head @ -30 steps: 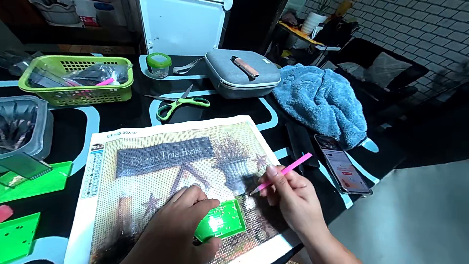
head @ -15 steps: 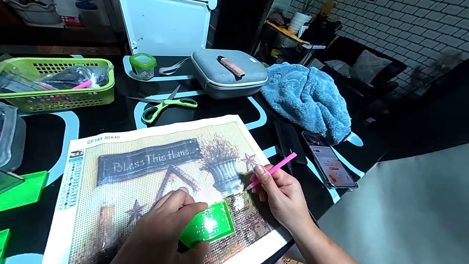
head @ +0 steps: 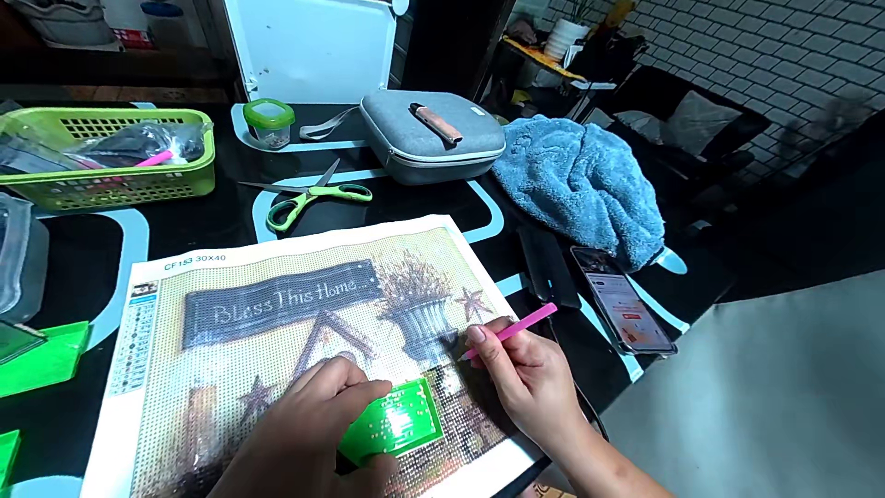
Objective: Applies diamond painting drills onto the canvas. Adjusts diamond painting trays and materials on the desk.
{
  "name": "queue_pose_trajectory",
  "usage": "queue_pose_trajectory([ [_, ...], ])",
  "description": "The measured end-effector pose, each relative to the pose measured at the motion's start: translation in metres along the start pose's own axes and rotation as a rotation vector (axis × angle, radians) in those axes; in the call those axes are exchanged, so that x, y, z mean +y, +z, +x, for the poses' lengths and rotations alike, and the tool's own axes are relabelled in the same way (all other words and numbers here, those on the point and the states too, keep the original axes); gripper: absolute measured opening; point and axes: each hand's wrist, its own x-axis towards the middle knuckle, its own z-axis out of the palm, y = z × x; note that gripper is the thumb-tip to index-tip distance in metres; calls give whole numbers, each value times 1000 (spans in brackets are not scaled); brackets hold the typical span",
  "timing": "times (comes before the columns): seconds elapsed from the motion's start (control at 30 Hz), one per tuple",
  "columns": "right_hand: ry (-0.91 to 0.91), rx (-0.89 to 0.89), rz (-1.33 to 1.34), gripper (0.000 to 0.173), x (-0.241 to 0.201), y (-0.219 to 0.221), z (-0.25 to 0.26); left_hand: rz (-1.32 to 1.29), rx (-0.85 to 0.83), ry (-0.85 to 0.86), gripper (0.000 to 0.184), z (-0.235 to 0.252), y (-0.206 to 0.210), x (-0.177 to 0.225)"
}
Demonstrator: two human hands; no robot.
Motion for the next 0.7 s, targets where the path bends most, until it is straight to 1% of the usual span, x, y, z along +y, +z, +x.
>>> queue_pose_trajectory([
  [0.23, -40, 28, -62, 32, 0, 3, -2, 7, 33, 24, 49, -1, 3, -3],
  [0.4, -87, 6, -136, 35, 1, 4, -1, 27, 45, 29, 50, -1, 5, -3],
  [0.47, -31, -7, -73, 34, 1, 3, 1, 19, 38, 22, 49, -1, 4, -3],
  [0.53, 110, 2, 74, 31, 1, 1, 4, 10, 28, 12, 49, 0, 3, -1],
  [0.6, 231, 59, 211, 31, 1, -1, 5, 12, 30, 10, 48, 0, 2, -1],
  [0.63, 262, 89, 252, 32, 1, -2, 6, 12, 33, 14, 48, 0, 3, -1],
  [0.7, 246, 110, 290, 32, -1, -1, 5, 10, 42, 25, 49, -1, 4, -2],
])
